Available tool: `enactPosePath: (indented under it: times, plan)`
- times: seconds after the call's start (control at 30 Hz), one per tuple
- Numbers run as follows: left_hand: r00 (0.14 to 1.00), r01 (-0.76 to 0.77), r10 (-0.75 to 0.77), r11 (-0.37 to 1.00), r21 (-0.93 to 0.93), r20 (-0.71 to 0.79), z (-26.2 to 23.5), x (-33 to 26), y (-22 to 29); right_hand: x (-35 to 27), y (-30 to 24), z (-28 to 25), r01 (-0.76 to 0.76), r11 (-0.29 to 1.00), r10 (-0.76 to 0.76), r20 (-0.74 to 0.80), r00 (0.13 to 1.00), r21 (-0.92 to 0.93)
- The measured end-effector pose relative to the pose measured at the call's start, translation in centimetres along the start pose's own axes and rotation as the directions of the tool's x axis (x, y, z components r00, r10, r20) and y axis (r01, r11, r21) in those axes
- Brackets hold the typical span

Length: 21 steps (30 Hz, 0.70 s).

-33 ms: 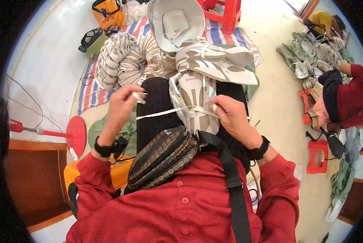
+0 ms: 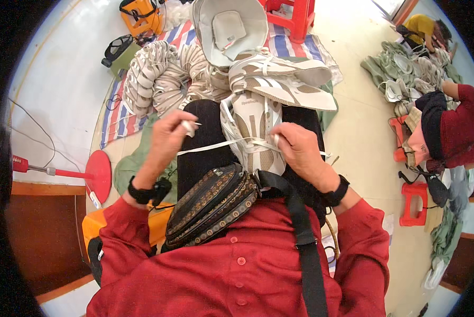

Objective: The recorder is lacing a white and tan Reebok athletic shoe.

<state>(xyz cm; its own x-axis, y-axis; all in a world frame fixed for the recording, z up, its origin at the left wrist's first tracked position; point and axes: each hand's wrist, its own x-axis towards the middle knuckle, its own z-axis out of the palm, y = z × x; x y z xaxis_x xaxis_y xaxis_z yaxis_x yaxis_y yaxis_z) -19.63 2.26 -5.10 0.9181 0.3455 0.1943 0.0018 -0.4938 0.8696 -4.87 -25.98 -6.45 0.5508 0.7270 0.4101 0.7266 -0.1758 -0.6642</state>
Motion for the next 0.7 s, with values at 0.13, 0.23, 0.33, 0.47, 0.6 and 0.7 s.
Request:
enactPosePath:
  times: [0.13,0.23,0.33,0.47,0.6,0.7]
  plan:
    - [0.996,0.058,-0.05,0.993,-0.107,0.079,5.3,0.1,-0.4,0.3,1.6,1.2,0.078,0.991,-0.08,-0.018,0.997,-0.105]
    - [0.996,0.06,-0.054,0.995,-0.082,0.076,6.6,0.1,-0.6,-0.4,2.3,1.5,-0.029,0.997,0.028,-0.016,0.999,-0.075]
    - [0.992,0.107,-0.102,0.991,-0.077,0.07,7.4,-0.2,-2.0,-0.7,2.5,1.4,-0.055,0.997,0.054,-0.02,0.998,-0.061]
    - [0.972,0.108,-0.113,0.994,0.034,0.206,7.7,-0.7,-1.4,-0.6,2.5,1.3,-0.084,0.994,0.082,-0.03,0.996,-0.068]
    - [0.994,0.063,-0.06,0.998,-0.028,0.09,7.8,-0.5,-1.6,-0.3,2.3,1.8,0.0,0.988,-0.006,-0.038,0.999,-0.156]
    - [0.995,0.04,-0.037,0.999,-0.034,0.092,8.1,-0.6,-1.1,-0.3,2.1,1.7,0.057,0.966,-0.068,-0.035,0.997,-0.252]
